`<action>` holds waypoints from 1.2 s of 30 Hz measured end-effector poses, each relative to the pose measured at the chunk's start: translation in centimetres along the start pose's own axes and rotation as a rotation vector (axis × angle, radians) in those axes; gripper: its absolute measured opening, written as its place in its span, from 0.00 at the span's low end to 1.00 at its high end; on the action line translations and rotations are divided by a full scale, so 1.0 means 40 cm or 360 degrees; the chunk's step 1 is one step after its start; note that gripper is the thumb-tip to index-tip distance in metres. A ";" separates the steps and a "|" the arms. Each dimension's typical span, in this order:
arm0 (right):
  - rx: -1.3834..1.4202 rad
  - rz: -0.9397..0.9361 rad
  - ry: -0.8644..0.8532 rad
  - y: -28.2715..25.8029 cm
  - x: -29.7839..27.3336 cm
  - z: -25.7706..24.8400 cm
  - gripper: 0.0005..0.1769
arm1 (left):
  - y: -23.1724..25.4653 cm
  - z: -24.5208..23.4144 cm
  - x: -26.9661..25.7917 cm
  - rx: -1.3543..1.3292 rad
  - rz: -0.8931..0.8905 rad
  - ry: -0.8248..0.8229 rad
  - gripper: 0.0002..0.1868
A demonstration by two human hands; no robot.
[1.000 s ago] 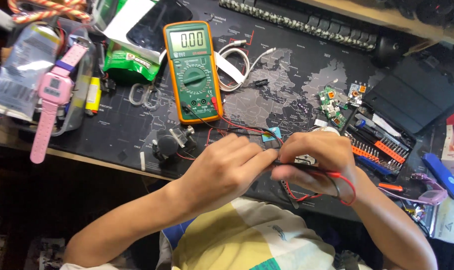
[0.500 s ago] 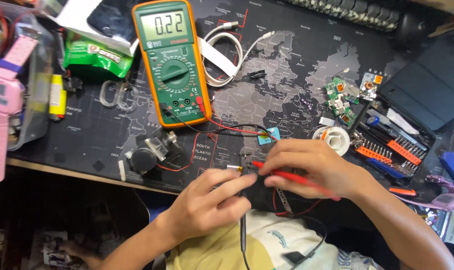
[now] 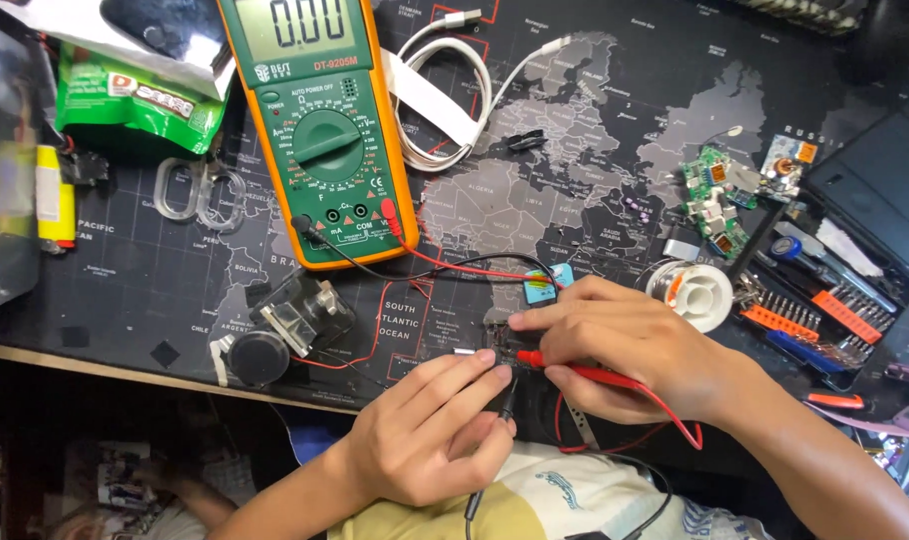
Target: Diagnosing a small electronic device using a digital multimeter on a workbench.
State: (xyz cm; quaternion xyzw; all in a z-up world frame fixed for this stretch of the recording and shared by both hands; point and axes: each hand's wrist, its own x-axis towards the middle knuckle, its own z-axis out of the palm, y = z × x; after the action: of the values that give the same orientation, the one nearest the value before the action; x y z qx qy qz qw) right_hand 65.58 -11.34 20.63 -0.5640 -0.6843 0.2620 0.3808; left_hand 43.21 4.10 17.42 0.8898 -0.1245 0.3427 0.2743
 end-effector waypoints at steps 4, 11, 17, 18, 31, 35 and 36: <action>0.0036 0.0025 -0.0029 0.011 -0.003 0.008 0.06 | -0.003 0.004 -0.004 0.0190 -0.0052 -0.0064 0.11; 0.0107 0.0085 -0.0136 0.022 0.005 0.014 0.06 | -0.004 0.014 -0.013 0.0305 -0.0160 -0.0131 0.12; 0.0115 0.0114 -0.0174 0.030 0.000 0.015 0.07 | -0.005 0.020 -0.019 0.0279 -0.0211 -0.0157 0.11; 0.0108 0.0110 -0.0184 0.030 0.000 0.013 0.06 | -0.006 0.020 -0.018 0.0278 -0.0217 -0.0153 0.11; 0.0029 0.0100 -0.0219 0.027 0.008 0.010 0.07 | -0.008 0.023 -0.016 0.0279 -0.0248 -0.0131 0.11; 0.0015 0.0097 -0.0229 0.027 0.007 0.009 0.06 | -0.007 0.023 -0.015 0.0283 -0.0250 -0.0145 0.11; 0.0017 0.0097 -0.0229 0.026 0.008 0.009 0.06 | -0.007 0.023 -0.014 0.0281 -0.0251 -0.0145 0.10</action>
State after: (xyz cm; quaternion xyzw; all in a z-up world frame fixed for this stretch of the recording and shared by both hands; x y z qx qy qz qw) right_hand 65.87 -10.75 19.67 -0.5623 -0.6910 0.3170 0.3254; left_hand 43.40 3.83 16.35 0.9321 -0.0359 0.2891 0.2151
